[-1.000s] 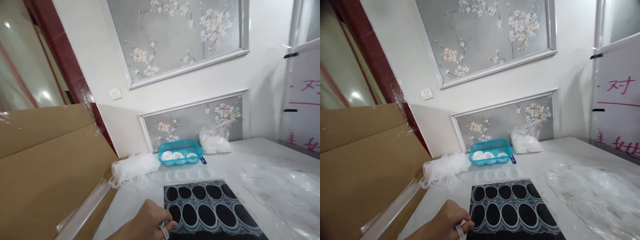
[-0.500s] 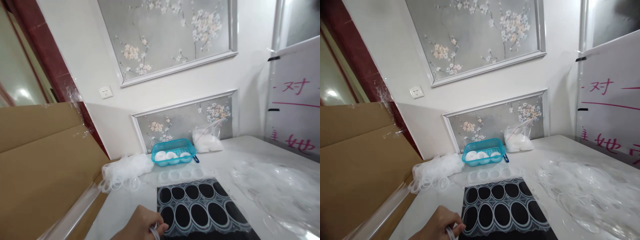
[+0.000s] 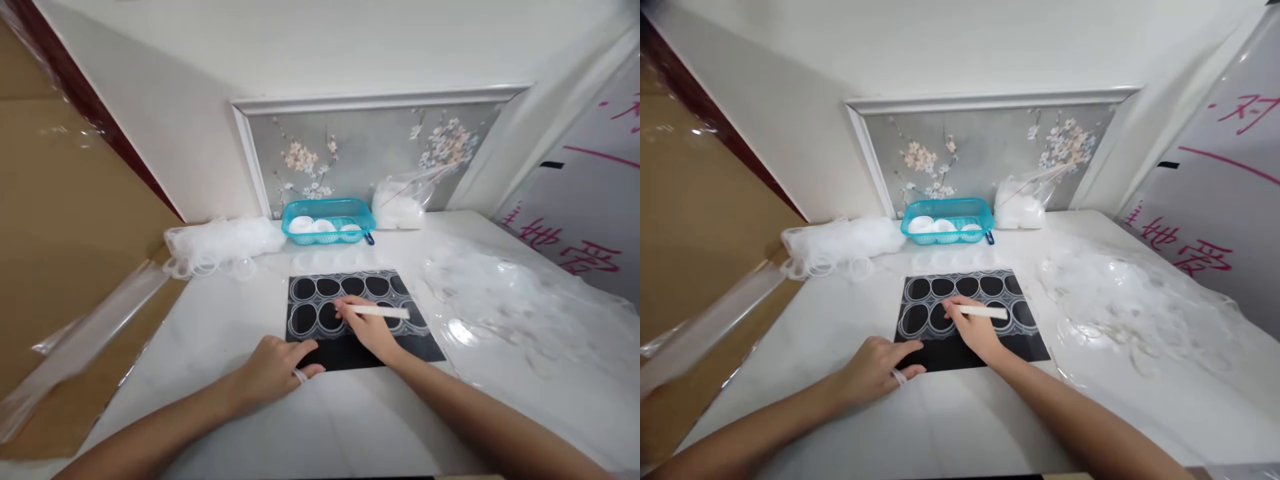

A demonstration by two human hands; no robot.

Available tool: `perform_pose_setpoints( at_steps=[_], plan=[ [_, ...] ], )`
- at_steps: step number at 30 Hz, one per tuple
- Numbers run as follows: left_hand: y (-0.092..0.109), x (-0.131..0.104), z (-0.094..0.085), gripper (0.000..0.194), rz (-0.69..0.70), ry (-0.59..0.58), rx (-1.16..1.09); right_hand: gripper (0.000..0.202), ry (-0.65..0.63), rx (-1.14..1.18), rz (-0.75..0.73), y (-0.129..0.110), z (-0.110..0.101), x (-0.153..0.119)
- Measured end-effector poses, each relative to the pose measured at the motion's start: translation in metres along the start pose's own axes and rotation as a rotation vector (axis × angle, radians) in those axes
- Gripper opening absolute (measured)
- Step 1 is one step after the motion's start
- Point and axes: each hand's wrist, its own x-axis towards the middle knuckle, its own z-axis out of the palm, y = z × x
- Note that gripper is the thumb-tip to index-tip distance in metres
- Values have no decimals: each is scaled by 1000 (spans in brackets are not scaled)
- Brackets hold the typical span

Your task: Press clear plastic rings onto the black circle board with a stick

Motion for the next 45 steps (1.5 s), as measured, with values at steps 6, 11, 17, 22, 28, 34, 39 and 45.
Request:
perform_pose_setpoints(
  at_steps=[6, 11, 17, 22, 28, 34, 39, 45],
  plan=[
    [2, -4, 12, 46, 132, 12, 90, 24, -119, -61, 14, 2, 6, -21],
    [0, 2, 12, 49, 37, -57, 110, 19, -116, -95, 9, 1, 3, -21],
    [-1, 7, 17, 49, 1, -58, 67, 17, -146, -141, 21, -4, -4, -23],
    [5, 11, 18, 46, 104, -149, 27, 13, -128, -134, 6, -5, -5, -24],
    [5, 13, 18, 47, 50, -214, -2, 15, -134, -151, -15, -2, -6, -23],
    [7, 14, 18, 45, 37, -223, 29, 13, -130, -286, -161, -1, -8, -24],
    [9, 17, 17, 47, -29, -258, 9, 12, -164, -426, -252, 1, -8, -29],
    [7, 22, 14, 53, -97, -292, -114, 22, -213, -733, -447, 5, -2, -40]
  ],
)
